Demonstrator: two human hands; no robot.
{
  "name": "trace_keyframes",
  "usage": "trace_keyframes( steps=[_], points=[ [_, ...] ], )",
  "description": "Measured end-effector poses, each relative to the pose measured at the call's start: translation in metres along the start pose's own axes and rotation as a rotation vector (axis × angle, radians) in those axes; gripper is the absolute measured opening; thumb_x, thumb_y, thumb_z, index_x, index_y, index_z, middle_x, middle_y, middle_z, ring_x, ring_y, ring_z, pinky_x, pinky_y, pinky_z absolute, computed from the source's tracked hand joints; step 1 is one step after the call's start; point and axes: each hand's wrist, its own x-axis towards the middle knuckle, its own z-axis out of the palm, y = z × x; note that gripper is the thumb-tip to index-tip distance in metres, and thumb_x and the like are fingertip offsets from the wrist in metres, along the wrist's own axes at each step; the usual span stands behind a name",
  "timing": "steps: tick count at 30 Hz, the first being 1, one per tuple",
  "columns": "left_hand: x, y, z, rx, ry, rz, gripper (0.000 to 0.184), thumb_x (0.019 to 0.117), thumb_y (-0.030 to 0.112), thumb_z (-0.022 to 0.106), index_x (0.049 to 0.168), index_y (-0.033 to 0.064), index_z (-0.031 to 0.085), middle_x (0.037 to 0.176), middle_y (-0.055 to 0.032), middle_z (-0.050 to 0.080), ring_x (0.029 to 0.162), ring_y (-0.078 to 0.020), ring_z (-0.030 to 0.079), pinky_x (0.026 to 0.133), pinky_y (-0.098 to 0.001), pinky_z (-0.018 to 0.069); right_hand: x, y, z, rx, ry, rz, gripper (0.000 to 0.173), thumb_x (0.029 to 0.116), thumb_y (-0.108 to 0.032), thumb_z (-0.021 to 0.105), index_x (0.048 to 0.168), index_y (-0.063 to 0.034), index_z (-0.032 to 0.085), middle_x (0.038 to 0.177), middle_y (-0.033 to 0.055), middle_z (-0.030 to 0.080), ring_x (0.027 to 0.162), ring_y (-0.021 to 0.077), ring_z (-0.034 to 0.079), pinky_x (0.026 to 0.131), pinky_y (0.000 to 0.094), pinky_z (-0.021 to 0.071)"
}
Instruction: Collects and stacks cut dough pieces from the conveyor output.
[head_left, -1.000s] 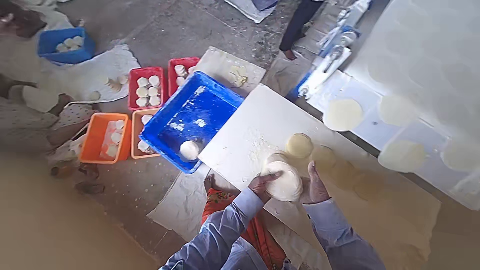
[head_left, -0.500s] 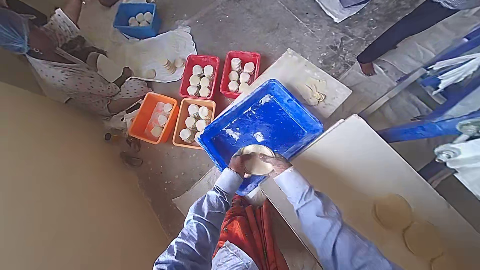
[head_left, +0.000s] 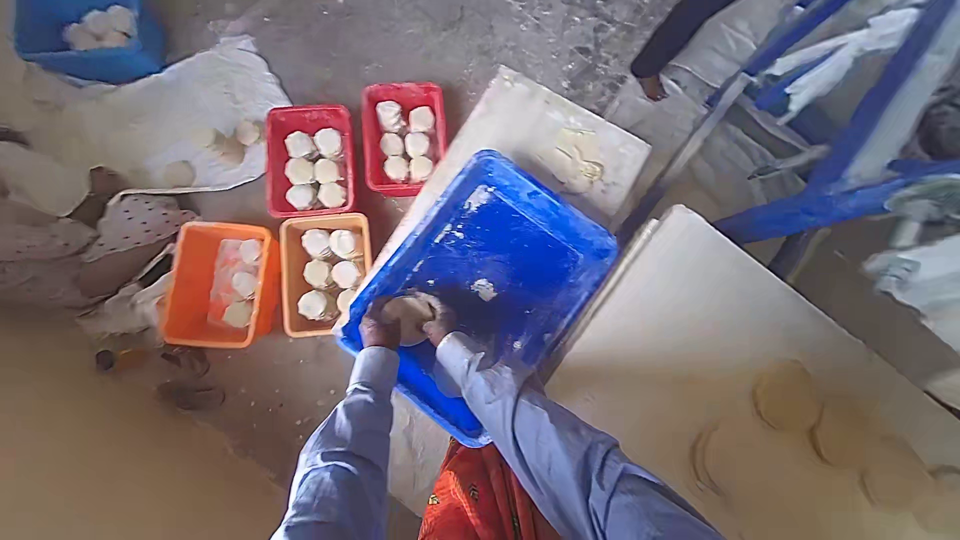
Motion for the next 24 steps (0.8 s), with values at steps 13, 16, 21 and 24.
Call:
trace_keyframes(
  steps=[13,16,21,24],
  points=[
    [-0.158,0.069,0.017,-0.044,0.217,0.419,0.052,0.0974,0.011,0.062,0.14,-0.0147,0.047,0.141,-0.0359,0.052,0.129,-0.0425,0.055,0.109,-0.0453,0.0442,-0.257,0.026,-0.184,-0.026,0.457,-0.421,0.036,0.0959,-0.003,0.065,0.131,0.002,0.066,0.131,0.0189,0.067,0.122,0.0269,0.065,0.106,0.0418,0.0518],
    [-0.247,0.105,0.069,-0.151,0.092,0.623,0.039,0.0982,0.003,0.058,0.131,-0.0177,0.054,0.126,-0.0362,0.062,0.11,-0.041,0.067,0.094,-0.0477,0.0553,-0.333,0.109,-0.269,-0.262,0.721,-0.221,0.033,0.0967,-0.008,0.066,0.128,0.0006,0.068,0.126,0.0174,0.07,0.117,0.0273,0.068,0.104,0.0435,0.0541],
    [-0.361,0.162,0.192,-0.211,-0.454,0.383,0.043,0.101,0.011,0.061,0.137,-0.0096,0.051,0.119,-0.0262,0.065,0.098,-0.0324,0.069,0.084,-0.0468,0.0584,-0.369,0.178,-0.357,-0.408,0.428,0.041,0.047,0.0977,-0.008,0.067,0.142,0.0011,0.057,0.135,0.025,0.064,0.125,0.0407,0.062,0.11,0.055,0.0455],
    [-0.384,0.183,0.241,-0.075,-0.464,0.302,0.045,0.0996,0.018,0.066,0.134,-0.0082,0.054,0.122,-0.0254,0.064,0.106,-0.0333,0.067,0.096,-0.0465,0.0536,-0.352,0.175,-0.363,-0.673,0.202,0.014,0.058,0.0981,-0.017,0.07,0.151,-0.0049,0.049,0.148,0.0216,0.055,0.134,0.0392,0.056,0.111,0.0555,0.0442]
  ],
)
